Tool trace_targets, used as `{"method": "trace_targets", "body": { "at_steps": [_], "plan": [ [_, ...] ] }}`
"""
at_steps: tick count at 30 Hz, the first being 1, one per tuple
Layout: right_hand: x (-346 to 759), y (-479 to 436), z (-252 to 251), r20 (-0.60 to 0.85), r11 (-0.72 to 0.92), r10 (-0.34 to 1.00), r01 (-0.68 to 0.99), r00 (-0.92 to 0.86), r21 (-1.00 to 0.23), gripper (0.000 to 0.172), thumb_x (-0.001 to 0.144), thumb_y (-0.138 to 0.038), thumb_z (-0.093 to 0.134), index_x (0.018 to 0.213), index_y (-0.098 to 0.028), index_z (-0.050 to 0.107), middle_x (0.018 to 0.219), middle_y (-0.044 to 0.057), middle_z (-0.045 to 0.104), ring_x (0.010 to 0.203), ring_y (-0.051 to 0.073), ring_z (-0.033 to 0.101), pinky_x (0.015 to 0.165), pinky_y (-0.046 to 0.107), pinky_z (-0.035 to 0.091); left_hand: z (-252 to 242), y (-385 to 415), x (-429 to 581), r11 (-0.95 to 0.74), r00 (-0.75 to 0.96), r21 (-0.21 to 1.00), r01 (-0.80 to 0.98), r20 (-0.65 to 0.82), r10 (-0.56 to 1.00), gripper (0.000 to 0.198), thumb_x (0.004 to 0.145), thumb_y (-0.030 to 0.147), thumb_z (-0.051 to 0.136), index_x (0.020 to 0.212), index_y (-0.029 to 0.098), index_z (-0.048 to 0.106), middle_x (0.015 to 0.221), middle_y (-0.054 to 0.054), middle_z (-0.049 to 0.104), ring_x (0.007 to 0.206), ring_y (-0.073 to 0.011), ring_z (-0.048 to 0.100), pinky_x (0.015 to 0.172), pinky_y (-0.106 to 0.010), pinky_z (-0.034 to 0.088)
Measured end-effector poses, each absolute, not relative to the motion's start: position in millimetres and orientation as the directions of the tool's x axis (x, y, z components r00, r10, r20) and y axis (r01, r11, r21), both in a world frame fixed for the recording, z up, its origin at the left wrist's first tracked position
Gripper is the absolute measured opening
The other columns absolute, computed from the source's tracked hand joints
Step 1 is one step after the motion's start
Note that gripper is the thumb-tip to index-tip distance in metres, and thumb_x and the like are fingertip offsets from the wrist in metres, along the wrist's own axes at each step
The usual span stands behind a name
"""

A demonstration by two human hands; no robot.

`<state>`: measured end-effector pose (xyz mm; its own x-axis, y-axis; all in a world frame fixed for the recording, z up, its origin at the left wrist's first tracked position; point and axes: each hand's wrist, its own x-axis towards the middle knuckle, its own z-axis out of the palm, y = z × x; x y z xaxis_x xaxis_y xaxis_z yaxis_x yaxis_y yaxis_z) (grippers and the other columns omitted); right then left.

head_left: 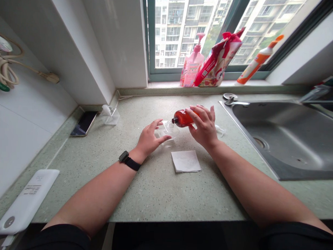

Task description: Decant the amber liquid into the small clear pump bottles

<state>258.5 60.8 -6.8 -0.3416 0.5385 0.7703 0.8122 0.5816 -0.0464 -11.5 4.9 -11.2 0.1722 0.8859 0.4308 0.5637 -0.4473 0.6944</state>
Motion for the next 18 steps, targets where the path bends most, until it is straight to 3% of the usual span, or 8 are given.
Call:
{"method": "trace_targets", "body": {
  "at_steps": [18],
  "plan": [
    [258.1, 59.9, -5.8, 0.761, 0.572, 0.550, 0.819, -0.342, -0.045, 0.079, 0.090, -0.010, 0.064, 0.160, -0.042, 0.044, 0.150, 0.005, 0.064, 0.145, 0.035, 0.055, 0.131, 0.073, 0.023, -11.9, 5.2, -11.1, -0.448, 0.169, 0.698, 0.559, 0.434, 0.885, 0.083, 0.085, 0.073, 0.078, 0.149, 0.026, 0.053, 0.135, -0.014, 0.073, 0.118, -0.0317, 0.074, 0.104, -0.054, 0.060]
  ]
}}
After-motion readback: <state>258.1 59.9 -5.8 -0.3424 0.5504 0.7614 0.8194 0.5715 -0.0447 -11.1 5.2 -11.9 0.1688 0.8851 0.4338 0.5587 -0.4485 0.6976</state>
